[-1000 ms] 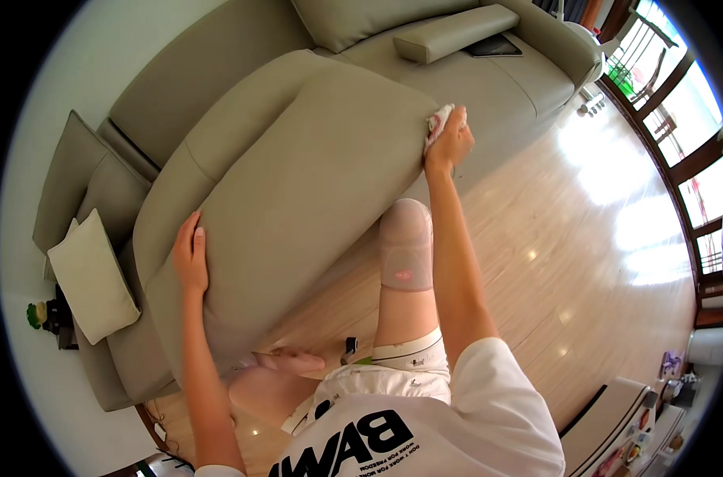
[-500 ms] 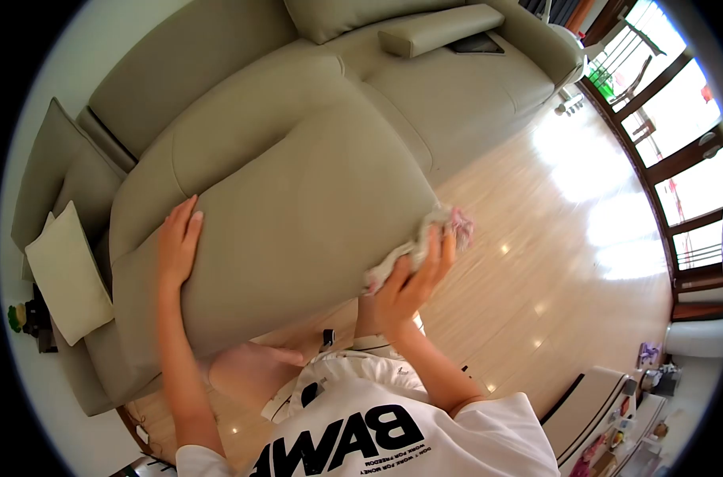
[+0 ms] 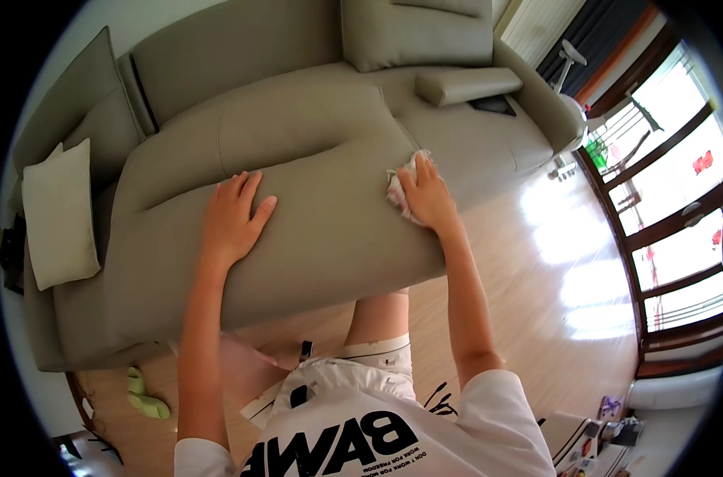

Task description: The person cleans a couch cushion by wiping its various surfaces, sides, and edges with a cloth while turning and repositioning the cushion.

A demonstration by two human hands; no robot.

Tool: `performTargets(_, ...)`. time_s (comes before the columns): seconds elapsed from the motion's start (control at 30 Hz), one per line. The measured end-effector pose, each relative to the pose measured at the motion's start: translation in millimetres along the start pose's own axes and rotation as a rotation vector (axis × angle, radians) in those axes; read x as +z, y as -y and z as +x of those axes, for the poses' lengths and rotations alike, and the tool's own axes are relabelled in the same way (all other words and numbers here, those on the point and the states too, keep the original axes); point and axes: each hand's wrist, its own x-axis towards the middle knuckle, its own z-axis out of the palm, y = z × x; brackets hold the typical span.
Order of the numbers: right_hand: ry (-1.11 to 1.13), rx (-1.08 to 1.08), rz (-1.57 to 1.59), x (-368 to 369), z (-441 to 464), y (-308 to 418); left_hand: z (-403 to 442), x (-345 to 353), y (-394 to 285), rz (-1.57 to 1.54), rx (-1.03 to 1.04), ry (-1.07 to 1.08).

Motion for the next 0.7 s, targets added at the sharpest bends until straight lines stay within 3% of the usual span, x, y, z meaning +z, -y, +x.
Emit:
performTargets(0.07,-0.129,-0.003,-0.101,11,-21,23,-3,-3,-2,-0.001,0.003,-0.005)
performTargets(0.13,-0.029,-0.139,-0.278,-8,-69,85,-9,-1,-3,-0.002,-0.005,-0.014)
performTargets(0.2,0.123,-0.302,-0.156,-19,-108,131,-11,3,-2,0.006,0.003,-0.03)
performTargets(0.3,0.137,-0.346,-0.06,-2,-123,150,-13,3,-2,0.03,0.017,-0.055)
performTargets(0.4,0.093,-0.321,-0.048,4,-72,133,-10,6,-3,-0.034,0.011,-0.091)
performTargets(0.5,0.114,-0.311,-0.28,31,10,77,-11,5,-4,-0.029,-0.001,-0.077)
performTargets(0.6,0.146,-0.02,-0.26,43,82,50,-12,8,-3,-0.014,-0.013,-0.073)
performTargets(0.7,0.175,0.0,-0.279,52,88,43,-13,6,-4,-0.078,-0.037,-0.07)
